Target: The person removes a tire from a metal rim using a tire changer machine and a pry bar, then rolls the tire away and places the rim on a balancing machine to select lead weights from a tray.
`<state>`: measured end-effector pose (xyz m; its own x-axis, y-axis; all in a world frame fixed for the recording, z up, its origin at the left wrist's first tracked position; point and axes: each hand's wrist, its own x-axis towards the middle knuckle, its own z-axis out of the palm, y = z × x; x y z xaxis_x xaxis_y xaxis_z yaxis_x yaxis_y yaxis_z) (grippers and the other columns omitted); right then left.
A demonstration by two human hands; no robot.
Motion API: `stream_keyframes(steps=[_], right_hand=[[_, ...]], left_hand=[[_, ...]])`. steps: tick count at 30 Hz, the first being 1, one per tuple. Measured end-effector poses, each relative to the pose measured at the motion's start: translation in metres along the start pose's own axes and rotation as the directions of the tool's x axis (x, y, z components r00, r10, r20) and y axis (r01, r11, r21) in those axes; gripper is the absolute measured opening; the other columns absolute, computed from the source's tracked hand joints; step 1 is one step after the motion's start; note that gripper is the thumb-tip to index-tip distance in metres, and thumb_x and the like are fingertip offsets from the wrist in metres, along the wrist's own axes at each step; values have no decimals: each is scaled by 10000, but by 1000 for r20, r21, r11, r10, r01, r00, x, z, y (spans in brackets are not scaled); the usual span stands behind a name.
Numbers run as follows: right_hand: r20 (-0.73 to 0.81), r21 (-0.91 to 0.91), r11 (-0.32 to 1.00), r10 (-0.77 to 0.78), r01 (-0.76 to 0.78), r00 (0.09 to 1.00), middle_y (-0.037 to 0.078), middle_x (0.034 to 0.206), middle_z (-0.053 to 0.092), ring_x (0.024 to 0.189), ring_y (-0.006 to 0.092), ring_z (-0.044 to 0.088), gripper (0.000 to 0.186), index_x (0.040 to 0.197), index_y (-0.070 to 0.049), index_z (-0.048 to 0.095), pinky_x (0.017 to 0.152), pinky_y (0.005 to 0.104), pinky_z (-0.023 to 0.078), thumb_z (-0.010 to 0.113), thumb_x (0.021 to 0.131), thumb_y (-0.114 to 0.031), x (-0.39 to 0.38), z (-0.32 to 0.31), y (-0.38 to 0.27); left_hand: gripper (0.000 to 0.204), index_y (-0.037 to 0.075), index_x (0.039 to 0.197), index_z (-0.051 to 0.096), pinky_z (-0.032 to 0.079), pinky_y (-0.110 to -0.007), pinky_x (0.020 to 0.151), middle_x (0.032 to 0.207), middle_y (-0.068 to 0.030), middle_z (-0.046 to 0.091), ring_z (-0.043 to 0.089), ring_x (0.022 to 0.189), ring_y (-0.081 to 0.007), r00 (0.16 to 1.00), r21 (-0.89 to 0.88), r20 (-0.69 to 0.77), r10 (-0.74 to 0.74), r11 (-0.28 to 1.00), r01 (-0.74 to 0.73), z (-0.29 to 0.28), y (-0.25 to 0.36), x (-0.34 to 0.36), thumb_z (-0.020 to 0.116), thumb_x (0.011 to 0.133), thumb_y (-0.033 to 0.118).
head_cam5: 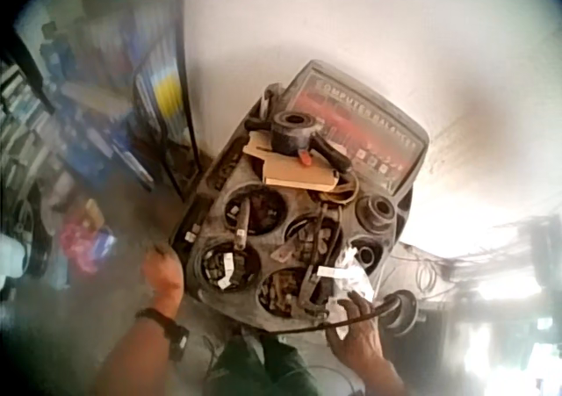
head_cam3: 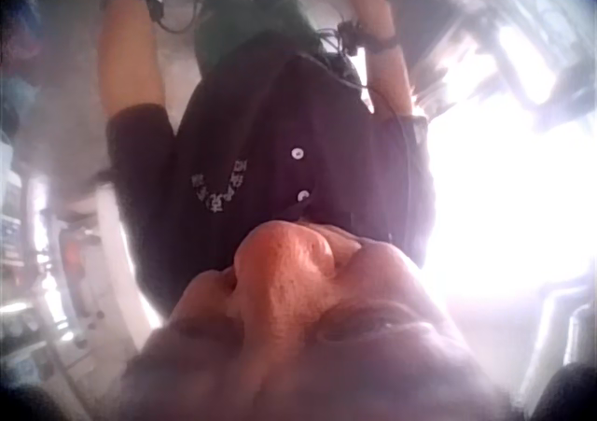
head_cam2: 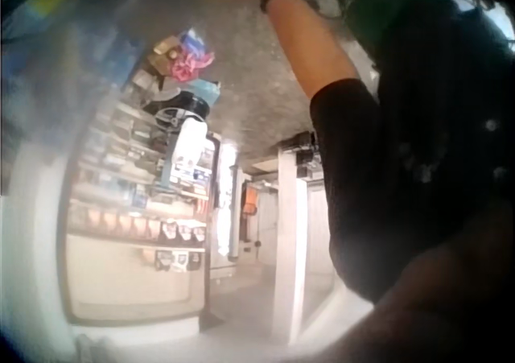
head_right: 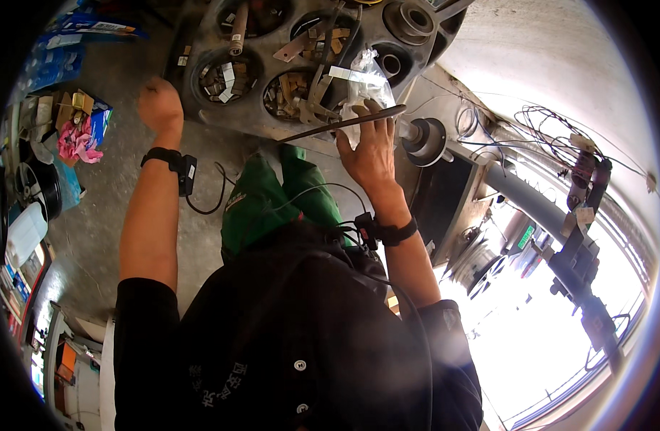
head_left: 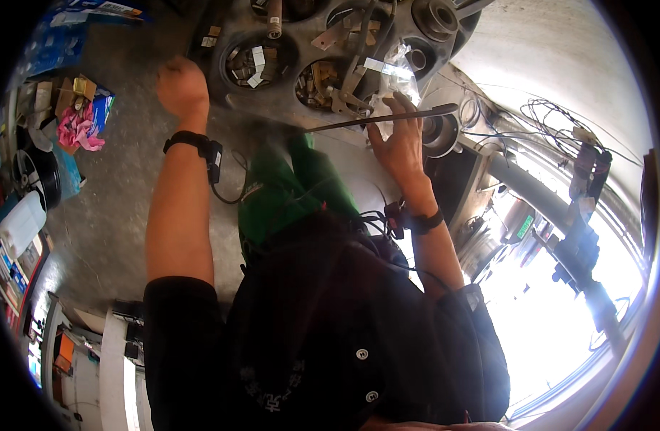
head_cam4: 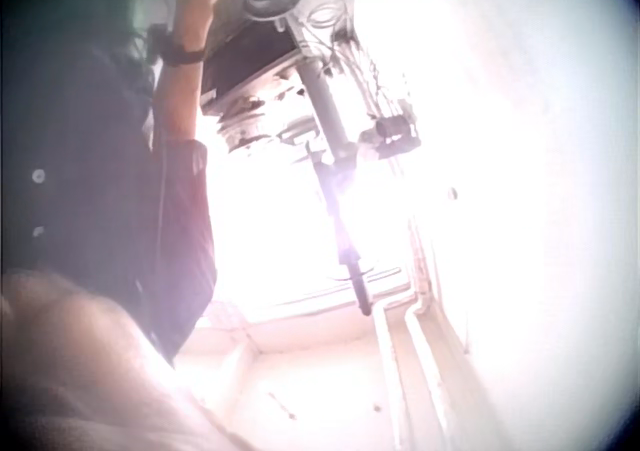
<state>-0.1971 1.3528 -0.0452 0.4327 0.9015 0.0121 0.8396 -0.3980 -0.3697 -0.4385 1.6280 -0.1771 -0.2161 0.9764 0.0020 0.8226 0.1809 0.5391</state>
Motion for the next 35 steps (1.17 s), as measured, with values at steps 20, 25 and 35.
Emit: stream_keyframes(steps=[20,25,35], right_hand=[[179,-174,919,-323,353,929,-52,1281,587,1333,276,431,325,1041,-218,671,1142,533,276,726,734,-131,52,5,-27],[174,-203,919,-307,339,936,-87,1288,587,1310,263,449,251,991,-185,660,1116,520,303,703,753,-118,35,1,-1],[136,-153,936,-297,317,945,25,1318,574,1352,287,397,388,1159,-155,658,1121,530,289,721,777,-173,40,25,-23]], left_hand=[[387,-39,896,665,512,-529,793,985,-267,670,636,880,-465,1000,35,-28,-10,999,11,7,-5,3,456,940,284],[393,-42,882,667,508,-529,798,992,-271,666,629,898,-466,999,23,-48,14,1000,-13,4,-3,2,447,941,278],[374,-32,904,676,503,-536,808,1000,-273,666,627,895,-472,997,4,-73,29,1000,-28,5,-2,2,462,926,273]])
